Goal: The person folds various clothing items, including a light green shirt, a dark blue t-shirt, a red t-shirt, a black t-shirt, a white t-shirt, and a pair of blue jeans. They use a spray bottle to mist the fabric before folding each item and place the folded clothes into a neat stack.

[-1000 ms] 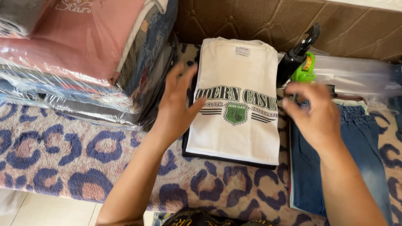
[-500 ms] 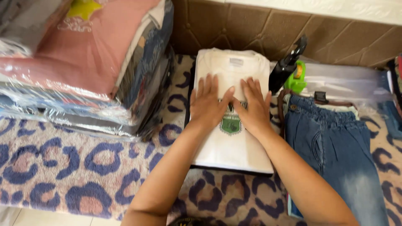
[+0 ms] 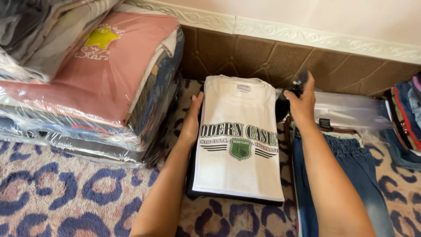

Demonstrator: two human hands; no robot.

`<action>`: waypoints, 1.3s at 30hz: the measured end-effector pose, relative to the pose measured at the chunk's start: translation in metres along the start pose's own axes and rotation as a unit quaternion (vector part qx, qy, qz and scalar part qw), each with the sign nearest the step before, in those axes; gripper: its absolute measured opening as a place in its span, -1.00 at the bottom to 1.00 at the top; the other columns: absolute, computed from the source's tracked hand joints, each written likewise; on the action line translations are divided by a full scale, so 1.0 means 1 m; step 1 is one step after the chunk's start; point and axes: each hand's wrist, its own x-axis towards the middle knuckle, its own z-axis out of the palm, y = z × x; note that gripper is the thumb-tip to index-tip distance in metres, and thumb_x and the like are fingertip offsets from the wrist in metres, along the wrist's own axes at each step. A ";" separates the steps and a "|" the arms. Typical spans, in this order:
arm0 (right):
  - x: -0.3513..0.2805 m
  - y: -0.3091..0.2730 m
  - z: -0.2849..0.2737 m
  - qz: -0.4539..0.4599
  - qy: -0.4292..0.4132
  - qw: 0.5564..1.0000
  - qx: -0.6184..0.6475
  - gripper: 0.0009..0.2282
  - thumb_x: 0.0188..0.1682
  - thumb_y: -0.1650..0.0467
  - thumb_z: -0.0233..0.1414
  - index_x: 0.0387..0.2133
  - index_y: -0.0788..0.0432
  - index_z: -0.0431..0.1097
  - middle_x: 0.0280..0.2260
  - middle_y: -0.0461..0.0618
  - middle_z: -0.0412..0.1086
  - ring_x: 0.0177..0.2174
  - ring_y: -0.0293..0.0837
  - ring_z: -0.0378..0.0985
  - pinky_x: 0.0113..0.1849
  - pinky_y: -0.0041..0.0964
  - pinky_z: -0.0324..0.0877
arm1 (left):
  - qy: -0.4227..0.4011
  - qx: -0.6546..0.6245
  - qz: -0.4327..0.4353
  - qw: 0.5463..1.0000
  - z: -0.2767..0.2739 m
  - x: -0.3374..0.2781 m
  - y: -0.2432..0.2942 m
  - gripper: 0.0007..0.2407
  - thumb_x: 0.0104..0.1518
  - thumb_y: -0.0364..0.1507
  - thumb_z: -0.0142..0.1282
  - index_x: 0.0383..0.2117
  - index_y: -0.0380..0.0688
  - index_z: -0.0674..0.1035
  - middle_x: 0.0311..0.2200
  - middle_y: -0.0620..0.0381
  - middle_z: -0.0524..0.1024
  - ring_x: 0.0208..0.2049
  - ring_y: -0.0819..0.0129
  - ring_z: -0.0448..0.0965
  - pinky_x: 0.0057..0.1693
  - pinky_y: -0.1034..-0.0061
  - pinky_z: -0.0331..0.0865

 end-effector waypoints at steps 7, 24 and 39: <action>-0.038 -0.059 -0.071 -0.012 -0.028 0.988 0.154 -0.94 0.21 0.41 -0.03 -0.16 0.16 0.30 0.15 -0.12 0.38 -0.22 -0.33 0.42 -0.17 -0.45 0.41 | 0.057 0.119 0.048 0.990 0.000 0.007 -0.011 -0.34 0.22 0.02 -0.40 0.29 -0.24 0.31 0.36 0.06 0.25 0.39 0.26 0.20 0.38 0.52 0.02; -0.112 -0.099 -0.081 0.025 -0.163 0.981 -0.106 -0.80 -0.09 0.32 0.27 -0.25 0.12 0.58 -0.34 0.09 0.58 -0.27 0.05 0.63 -0.14 -0.06 0.46 | 0.015 0.096 0.059 0.994 -0.001 -0.002 -0.006 -0.44 0.37 0.03 -0.40 0.38 -0.01 0.25 0.41 0.00 0.12 0.43 0.14 0.02 0.49 0.29 -0.13; 0.017 0.016 -0.008 0.038 0.009 0.999 -0.020 -0.65 0.01 0.21 0.34 -0.18 0.17 0.40 -0.31 0.08 0.45 -0.27 0.04 0.58 -0.27 -0.05 0.47 | 0.019 0.116 0.036 0.992 0.004 -0.003 0.006 -0.45 0.36 0.01 -0.39 0.37 0.02 0.27 0.40 -0.02 0.13 0.42 0.14 0.04 0.48 0.30 -0.11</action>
